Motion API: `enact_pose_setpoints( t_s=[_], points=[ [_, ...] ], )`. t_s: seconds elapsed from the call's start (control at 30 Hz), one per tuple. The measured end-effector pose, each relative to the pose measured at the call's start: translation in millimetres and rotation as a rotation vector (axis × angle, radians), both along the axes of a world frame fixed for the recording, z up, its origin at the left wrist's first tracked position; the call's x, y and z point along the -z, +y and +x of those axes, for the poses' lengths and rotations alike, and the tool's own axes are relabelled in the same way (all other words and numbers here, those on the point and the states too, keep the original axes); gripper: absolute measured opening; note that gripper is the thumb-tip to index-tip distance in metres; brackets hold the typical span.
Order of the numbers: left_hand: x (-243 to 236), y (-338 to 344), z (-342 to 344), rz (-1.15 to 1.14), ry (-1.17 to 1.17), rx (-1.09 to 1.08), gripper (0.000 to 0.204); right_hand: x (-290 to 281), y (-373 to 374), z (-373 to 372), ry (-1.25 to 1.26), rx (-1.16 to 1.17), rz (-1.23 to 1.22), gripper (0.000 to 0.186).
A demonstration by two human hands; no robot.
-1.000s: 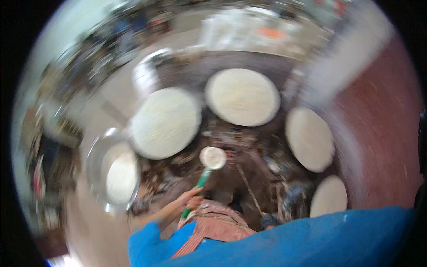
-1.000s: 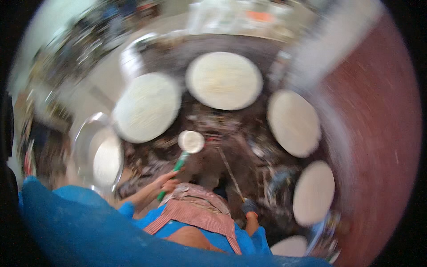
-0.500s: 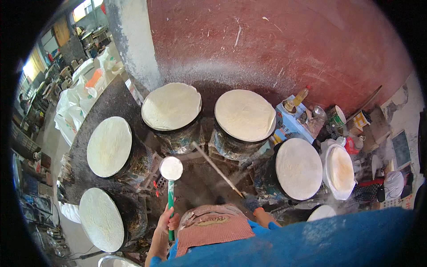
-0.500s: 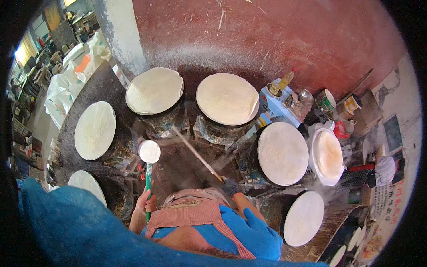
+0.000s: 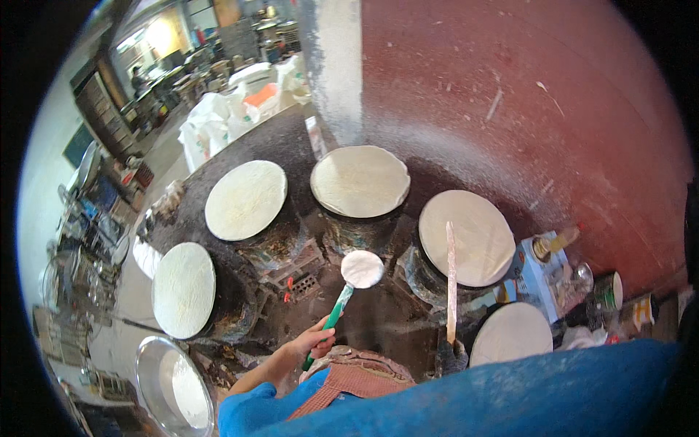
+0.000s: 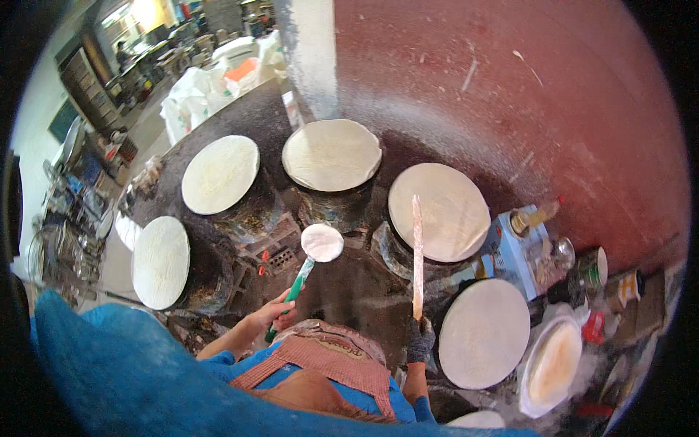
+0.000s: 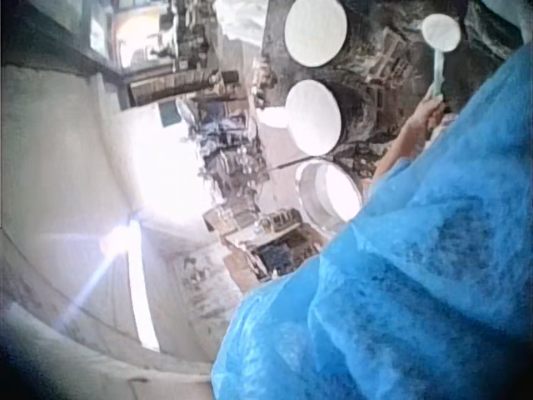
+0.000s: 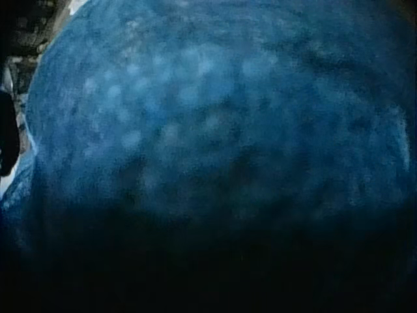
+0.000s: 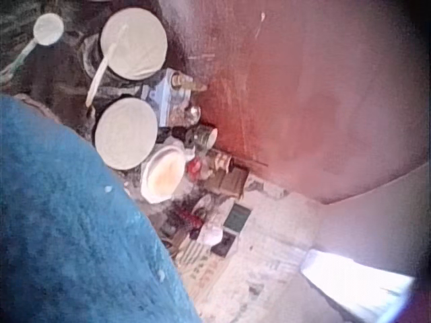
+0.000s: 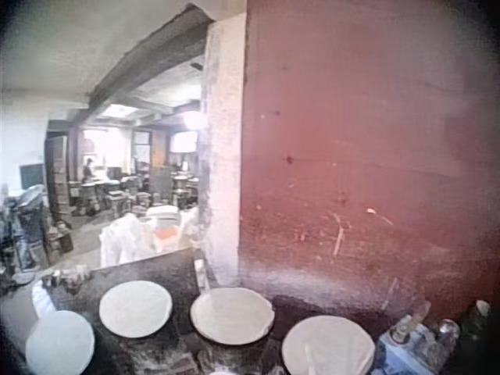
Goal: The person scoops batter from a large metal bowl and pours it onto several hot circular griddles. They use a wooden spreader to evenly distribute the batter into thin crepes, then flip and remove the cooked crepes, stacking them on a nearby surface.
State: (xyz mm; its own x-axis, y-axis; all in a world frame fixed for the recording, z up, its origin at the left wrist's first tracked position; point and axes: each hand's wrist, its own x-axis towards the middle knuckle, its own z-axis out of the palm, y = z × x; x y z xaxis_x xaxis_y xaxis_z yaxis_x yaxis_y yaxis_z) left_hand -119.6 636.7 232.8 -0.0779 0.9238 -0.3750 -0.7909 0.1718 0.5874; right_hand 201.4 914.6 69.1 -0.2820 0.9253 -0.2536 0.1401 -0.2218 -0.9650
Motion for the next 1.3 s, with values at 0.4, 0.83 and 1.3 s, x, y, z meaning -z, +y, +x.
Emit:
enact_pose_setpoints(
  t_s=[0.4, 0.83, 1.3],
  points=[
    [30.9, -6.3, -10.5, -0.088, -0.768, -0.189, 0.027, -71.2, 11.0, -147.5, -0.528, -0.533, 0.401, 0.042],
    [27.8, -73.4, -119.2, -0.133, -0.737, -0.314, 0.021, -64.1, 10.5, -436.6, -0.522, -0.760, 0.907, 0.028],
    [34.3, -118.8, -199.8, -0.167, -0.925, -0.298, 0.020, -62.1, -7.4, -682.9, -0.831, -0.808, 1.159, 0.021]
  ],
)
